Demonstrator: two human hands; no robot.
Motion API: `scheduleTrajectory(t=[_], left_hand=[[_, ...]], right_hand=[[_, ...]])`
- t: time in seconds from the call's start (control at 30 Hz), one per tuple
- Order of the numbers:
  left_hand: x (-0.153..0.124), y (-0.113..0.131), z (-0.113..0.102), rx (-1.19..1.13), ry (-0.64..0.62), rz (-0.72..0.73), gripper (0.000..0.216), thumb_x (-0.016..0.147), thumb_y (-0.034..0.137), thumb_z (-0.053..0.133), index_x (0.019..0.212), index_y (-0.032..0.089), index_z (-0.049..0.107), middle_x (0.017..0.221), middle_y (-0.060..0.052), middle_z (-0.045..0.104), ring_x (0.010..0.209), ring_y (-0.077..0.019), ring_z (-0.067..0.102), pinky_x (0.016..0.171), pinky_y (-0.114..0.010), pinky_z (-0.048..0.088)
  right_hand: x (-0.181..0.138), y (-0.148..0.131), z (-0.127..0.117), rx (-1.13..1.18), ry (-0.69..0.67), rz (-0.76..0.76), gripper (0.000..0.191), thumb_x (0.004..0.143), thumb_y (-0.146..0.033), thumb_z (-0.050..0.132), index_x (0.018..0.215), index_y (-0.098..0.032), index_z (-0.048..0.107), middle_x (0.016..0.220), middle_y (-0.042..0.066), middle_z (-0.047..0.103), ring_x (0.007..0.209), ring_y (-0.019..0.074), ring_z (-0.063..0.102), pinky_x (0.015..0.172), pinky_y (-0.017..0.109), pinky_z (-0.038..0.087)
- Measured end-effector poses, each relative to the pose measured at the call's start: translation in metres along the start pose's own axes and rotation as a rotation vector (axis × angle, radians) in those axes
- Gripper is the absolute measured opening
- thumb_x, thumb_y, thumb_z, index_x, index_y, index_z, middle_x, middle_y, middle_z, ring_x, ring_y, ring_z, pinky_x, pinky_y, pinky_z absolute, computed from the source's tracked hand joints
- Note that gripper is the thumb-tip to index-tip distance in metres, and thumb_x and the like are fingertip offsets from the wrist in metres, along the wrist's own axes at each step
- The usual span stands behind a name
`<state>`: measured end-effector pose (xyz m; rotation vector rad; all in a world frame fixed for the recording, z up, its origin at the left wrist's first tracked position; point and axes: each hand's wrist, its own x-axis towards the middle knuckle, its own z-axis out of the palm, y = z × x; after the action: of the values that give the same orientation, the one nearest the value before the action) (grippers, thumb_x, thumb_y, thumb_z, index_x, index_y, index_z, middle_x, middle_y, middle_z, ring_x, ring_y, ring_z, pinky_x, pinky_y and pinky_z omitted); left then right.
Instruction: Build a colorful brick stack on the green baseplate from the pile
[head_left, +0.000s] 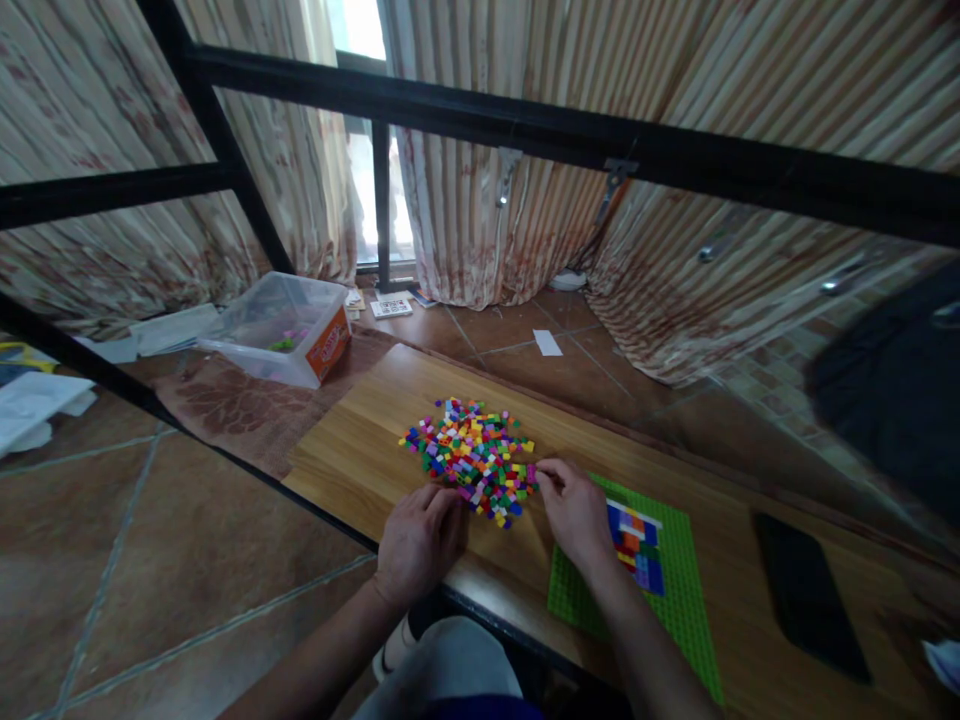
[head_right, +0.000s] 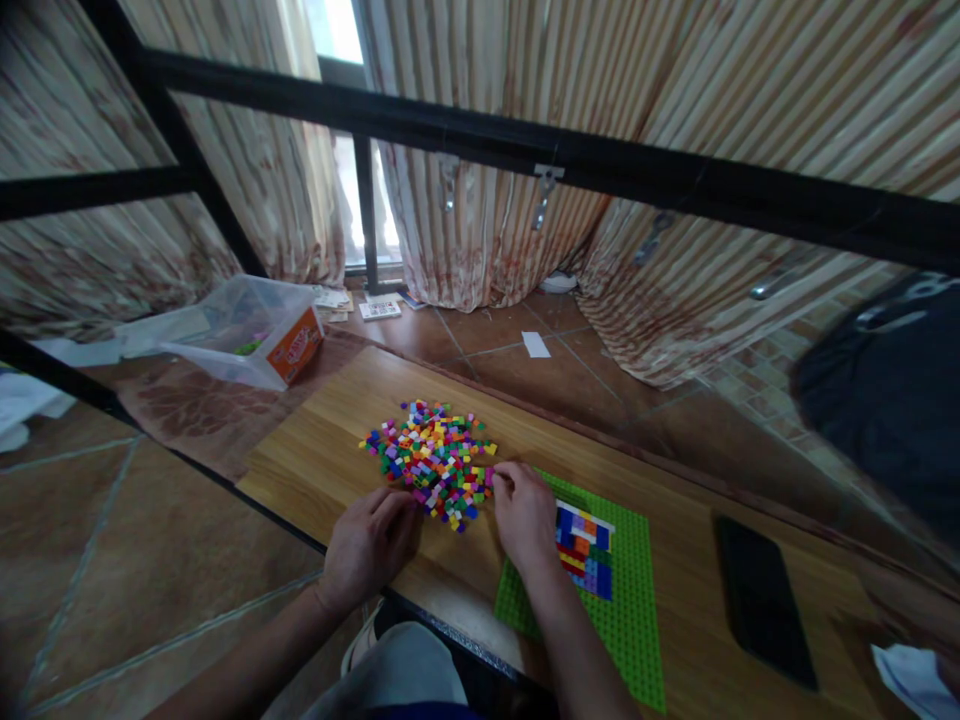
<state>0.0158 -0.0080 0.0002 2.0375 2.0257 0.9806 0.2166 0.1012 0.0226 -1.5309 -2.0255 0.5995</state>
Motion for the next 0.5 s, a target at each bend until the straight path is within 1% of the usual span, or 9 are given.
scheduleTrajectory(t=[0.17, 0.23, 0.3, 0.37, 0.43, 0.5], left_hand=[[-0.002, -0.002, -0.001, -0.075, -0.007, -0.028, 0.017, 0.094, 0.029, 0.049, 0.1, 0.02, 0.063, 0.094, -0.006, 0.067, 0.085, -0.0196, 0.063, 0.075, -0.031, 0.047], [-0.002, -0.001, -0.005, -0.181, 0.008, -0.074, 0.02, 0.093, 0.03, 0.05, 0.106, 0.019, 0.061, 0.097, -0.006, 0.067, 0.087, -0.0193, 0.063, 0.078, -0.032, 0.048], [-0.002, 0.004, -0.012, -0.352, 0.027, -0.162, 0.024, 0.094, 0.032, 0.05, 0.112, 0.019, 0.059, 0.096, -0.006, 0.067, 0.086, -0.0179, 0.062, 0.079, -0.03, 0.048], [-0.001, 0.014, -0.018, -0.549, 0.011, -0.253, 0.026, 0.094, 0.034, 0.05, 0.114, 0.019, 0.058, 0.095, -0.005, 0.066, 0.085, -0.0165, 0.062, 0.077, -0.028, 0.048], [0.0, 0.026, -0.022, -0.741, -0.067, -0.303, 0.026, 0.093, 0.037, 0.052, 0.111, 0.019, 0.059, 0.093, -0.003, 0.065, 0.084, -0.0158, 0.06, 0.075, -0.026, 0.047], [0.001, 0.036, -0.021, -0.923, -0.144, -0.348, 0.025, 0.091, 0.039, 0.055, 0.099, 0.018, 0.063, 0.084, -0.002, 0.063, 0.077, -0.0141, 0.058, 0.07, -0.024, 0.046]], right_hand=[[-0.006, -0.008, -0.002, 0.343, 0.044, 0.111, 0.026, 0.083, -0.039, 0.056, 0.093, -0.02, 0.072, 0.095, 0.006, 0.073, 0.089, 0.0211, 0.065, 0.083, 0.034, 0.047], [-0.014, -0.016, 0.0, 0.465, 0.051, 0.138, 0.026, 0.082, -0.04, 0.059, 0.094, -0.02, 0.072, 0.096, 0.006, 0.073, 0.091, 0.021, 0.065, 0.083, 0.034, 0.048], [-0.026, -0.028, 0.003, 0.545, 0.052, 0.152, 0.025, 0.083, -0.04, 0.059, 0.094, -0.021, 0.072, 0.096, 0.005, 0.073, 0.091, 0.0201, 0.066, 0.083, 0.033, 0.049], [-0.041, -0.042, 0.006, 0.574, 0.047, 0.124, 0.023, 0.085, -0.038, 0.059, 0.095, -0.023, 0.072, 0.097, 0.004, 0.072, 0.092, 0.0187, 0.065, 0.083, 0.032, 0.049], [-0.056, -0.055, 0.009, 0.548, 0.035, 0.047, 0.019, 0.088, -0.035, 0.057, 0.094, -0.024, 0.072, 0.096, 0.003, 0.071, 0.092, 0.0171, 0.064, 0.083, 0.03, 0.049], [-0.068, -0.063, 0.011, 0.526, 0.004, -0.03, 0.018, 0.089, -0.031, 0.056, 0.094, -0.025, 0.072, 0.095, 0.002, 0.069, 0.092, 0.0158, 0.063, 0.083, 0.028, 0.048]])
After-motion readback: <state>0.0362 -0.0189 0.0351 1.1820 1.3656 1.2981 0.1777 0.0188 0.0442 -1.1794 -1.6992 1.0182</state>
